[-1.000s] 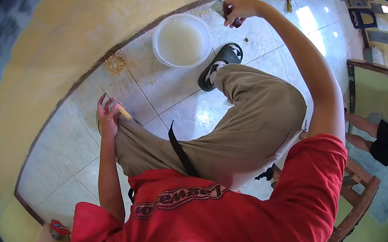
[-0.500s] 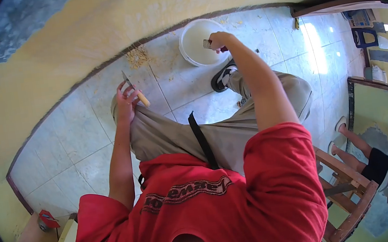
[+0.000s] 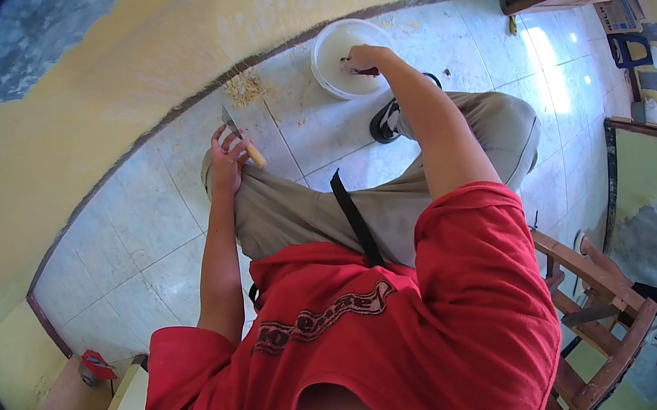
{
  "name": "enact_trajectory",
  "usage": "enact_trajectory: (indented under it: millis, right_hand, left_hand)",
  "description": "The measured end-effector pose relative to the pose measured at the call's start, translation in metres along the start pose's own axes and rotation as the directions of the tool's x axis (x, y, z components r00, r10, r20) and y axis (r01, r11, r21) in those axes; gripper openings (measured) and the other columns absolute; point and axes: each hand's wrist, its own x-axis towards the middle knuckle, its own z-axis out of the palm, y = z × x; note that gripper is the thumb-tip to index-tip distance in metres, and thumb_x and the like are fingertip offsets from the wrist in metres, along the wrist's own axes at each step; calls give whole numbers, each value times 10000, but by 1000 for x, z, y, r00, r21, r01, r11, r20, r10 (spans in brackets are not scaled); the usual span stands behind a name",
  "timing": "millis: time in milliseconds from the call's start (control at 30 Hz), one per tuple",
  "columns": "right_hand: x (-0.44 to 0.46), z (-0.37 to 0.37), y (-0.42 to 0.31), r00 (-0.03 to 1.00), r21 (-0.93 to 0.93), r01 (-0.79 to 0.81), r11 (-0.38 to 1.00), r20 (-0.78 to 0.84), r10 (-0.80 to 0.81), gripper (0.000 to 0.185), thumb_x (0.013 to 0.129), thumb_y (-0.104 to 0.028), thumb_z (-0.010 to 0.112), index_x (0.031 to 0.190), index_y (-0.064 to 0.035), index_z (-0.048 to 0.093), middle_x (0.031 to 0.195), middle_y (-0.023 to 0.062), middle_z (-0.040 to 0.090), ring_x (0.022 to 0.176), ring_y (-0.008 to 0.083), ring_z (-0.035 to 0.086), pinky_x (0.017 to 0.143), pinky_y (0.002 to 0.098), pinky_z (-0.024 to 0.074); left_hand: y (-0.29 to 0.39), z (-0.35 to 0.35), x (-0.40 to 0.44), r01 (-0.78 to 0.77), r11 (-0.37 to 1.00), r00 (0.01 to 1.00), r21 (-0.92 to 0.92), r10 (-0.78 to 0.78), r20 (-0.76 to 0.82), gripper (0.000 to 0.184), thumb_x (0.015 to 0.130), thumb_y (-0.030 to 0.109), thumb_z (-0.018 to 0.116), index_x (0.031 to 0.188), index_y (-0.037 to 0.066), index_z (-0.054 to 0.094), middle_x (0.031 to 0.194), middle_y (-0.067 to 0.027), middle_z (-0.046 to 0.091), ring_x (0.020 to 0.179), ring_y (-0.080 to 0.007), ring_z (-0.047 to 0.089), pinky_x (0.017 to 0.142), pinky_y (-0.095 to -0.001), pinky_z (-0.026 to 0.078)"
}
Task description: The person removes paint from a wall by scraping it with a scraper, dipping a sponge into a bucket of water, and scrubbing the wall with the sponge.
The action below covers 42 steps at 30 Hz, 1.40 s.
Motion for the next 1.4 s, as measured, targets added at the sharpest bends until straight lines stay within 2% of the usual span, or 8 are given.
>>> enact_trajectory:
  millis: [33,100,300,333,567,967,1233,1400]
  right_hand:
    - [4,2,2,1000,8,-6,1000,9,6,450,899,-485,590,926,-45,679,678,114,635,541,215,631,444,353,487]
    - [30,8,19,921,-174,319,932,-177,-348,410,908,-428,601,897,-24,669,690,123,657,504,207,623,424,333,500]
    - [12,15,2,996,426,31,904,-84,5,312,927,-336,539,903,-37,627,646,114,632,454,200,587,408,334,479]
    - [-1,11,0,993,274,63,960,-117,-32,376,909,-269,435,772,19,634,611,107,629,448,188,563,412,352,451]
    - [12,32,15,993,337,-81,938,-55,105,364,885,-273,449,717,0,622,591,90,600,447,194,552,429,362,426]
    - [15,37,21,990,126,36,991,-139,-18,254,780,-305,676,755,-52,688,592,66,601,501,191,588,482,371,462]
    - [25,38,21,985,377,-80,923,-113,132,341,852,-283,480,770,4,645,590,130,599,460,222,570,423,373,429]
    - [50,47,40,983,217,23,976,-184,17,288,834,-231,522,863,19,663,631,167,627,476,244,596,445,385,457]
  left_hand:
    - [1,1,0,13,1000,1000,4,-13,0,696,835,-27,700,1397,127,321,1219,-110,590,977,-250,663,776,-352,595]
    - [0,1,0,7,1000,1000,22,-7,-3,693,837,-26,699,1398,125,321,1221,-111,587,981,-249,662,777,-349,593]
    - [1,2,3,26,1000,1000,12,-26,1,709,827,-51,702,1396,109,309,1201,-111,586,964,-226,664,756,-326,597]
    - [1,2,2,40,999,999,20,-41,12,709,827,-51,702,1396,109,309,1201,-111,586,964,-226,664,756,-326,597]
    - [3,1,1,12,998,1000,69,-13,14,676,858,-8,686,1409,109,313,1249,-114,567,979,-234,656,781,-331,586]
    - [0,1,5,10,999,1000,39,-10,7,721,836,-43,704,1410,81,287,1211,-124,588,964,-228,661,754,-328,601]
    - [-1,-1,7,9,998,1000,62,-10,6,706,846,-29,696,1415,85,294,1229,-132,569,965,-236,658,771,-329,596]
    - [0,0,6,21,999,1000,33,-21,7,744,818,-52,715,1408,81,283,1197,-120,594,969,-238,664,749,-329,602]
